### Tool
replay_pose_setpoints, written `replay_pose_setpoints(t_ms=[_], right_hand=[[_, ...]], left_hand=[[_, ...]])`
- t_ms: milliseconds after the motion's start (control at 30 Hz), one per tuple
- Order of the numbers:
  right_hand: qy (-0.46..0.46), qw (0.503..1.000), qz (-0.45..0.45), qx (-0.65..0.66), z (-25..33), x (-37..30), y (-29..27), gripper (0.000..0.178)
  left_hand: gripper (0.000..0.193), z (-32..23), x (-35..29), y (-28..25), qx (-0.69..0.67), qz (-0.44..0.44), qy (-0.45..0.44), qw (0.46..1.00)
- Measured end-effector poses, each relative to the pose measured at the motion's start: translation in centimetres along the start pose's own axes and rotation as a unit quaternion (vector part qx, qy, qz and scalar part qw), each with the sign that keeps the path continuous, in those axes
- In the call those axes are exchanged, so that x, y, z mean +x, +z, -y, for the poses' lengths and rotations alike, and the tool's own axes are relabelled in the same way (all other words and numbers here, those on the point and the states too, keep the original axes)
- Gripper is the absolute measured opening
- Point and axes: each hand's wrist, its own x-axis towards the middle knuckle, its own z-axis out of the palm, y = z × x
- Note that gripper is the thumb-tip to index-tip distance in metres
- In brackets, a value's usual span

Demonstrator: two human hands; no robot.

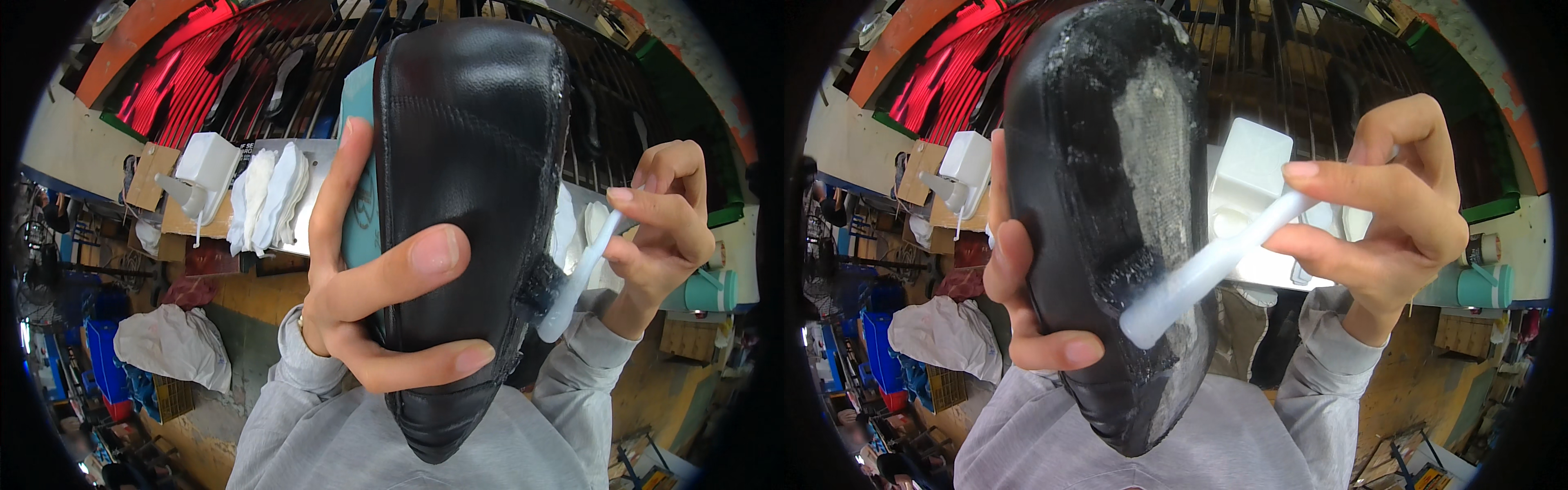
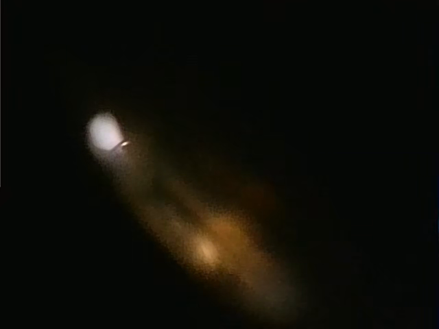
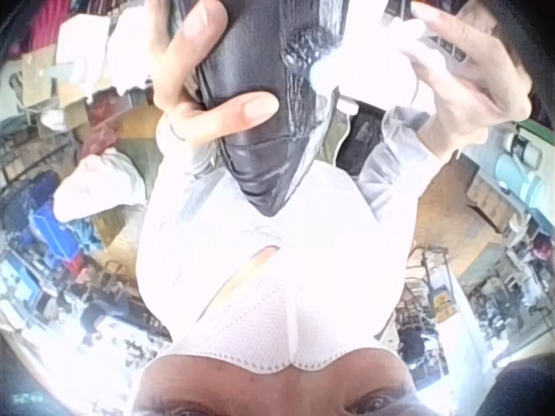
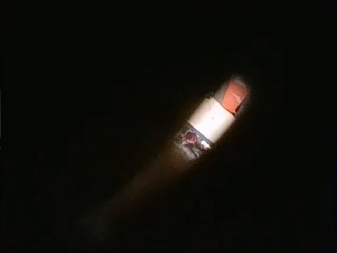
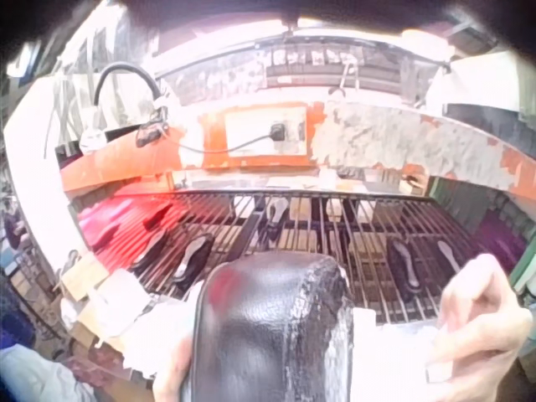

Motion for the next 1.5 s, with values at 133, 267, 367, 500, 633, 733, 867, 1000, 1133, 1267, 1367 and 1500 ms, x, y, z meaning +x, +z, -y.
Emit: replay_pose_setpoints(t_ms=[133,267,367,500,633,733,867,1000,1133,1267,1367,1500], right_hand=[[-0.009,1.0,0.01,0.021,-0.5,-0.6,0.4,0.048],[-0.001,0.998,0.009,0.055,-0.3,-0.9,1.0,0.049],[0.017,0.997,0.017,0.069,0.1,-1.6,1.1,0.049],[0.042,0.993,0.005,0.109,0.6,-1.7,1.9,0.052],[0.104,0.988,-0.018,0.112,0.2,-2.7,2.3,0.046],[0.187,0.977,-0.057,0.084,0.8,-4.2,3.3,0.04],[0.173,0.973,-0.067,0.137,1.8,-6.1,4.2,0.039],[0.181,0.975,-0.09,0.092,3.3,-5.6,4.3,0.047],[0.158,0.983,-0.09,0.022,3.9,-4.2,4.2,0.047],[0.133,0.985,-0.104,-0.022,4.0,-3.5,3.7,0.048],[0.122,0.986,-0.109,-0.035,3.9,-3.3,3.7,0.049],[0.115,0.985,-0.125,-0.006,3.6,-3.3,4.0,0.048]], left_hand=[[0.064,0.1,-0.4,0.0,-0.005,-0.001,0.0,1.0],[0.082,-0.8,0.1,0.2,0.022,-0.051,-0.052,0.997],[0.08,-0.8,0.0,1.0,0.021,-0.082,-0.061,0.994],[0.048,0.5,-0.4,0.6,0.028,-0.032,-0.002,0.999],[0.049,-0.6,-0.8,0.2,0.044,-0.041,-0.076,0.995],[0.056,-1.5,-0.9,0.3,0.06,-0.098,-0.14,0.984],[0.049,-0.8,-0.7,-0.4,0.074,-0.142,-0.166,0.973],[0.048,-0.5,-0.5,-0.8,0.081,-0.135,-0.166,0.973],[0.048,-0.6,-0.5,-0.8,0.083,-0.122,-0.161,0.976],[0.048,-0.8,-0.2,-0.6,0.079,-0.112,-0.155,0.978],[0.048,-0.7,-0.4,-0.6,0.082,-0.106,-0.151,0.979],[0.047,-0.5,-0.3,-0.4,0.078,-0.103,-0.149,0.98]])
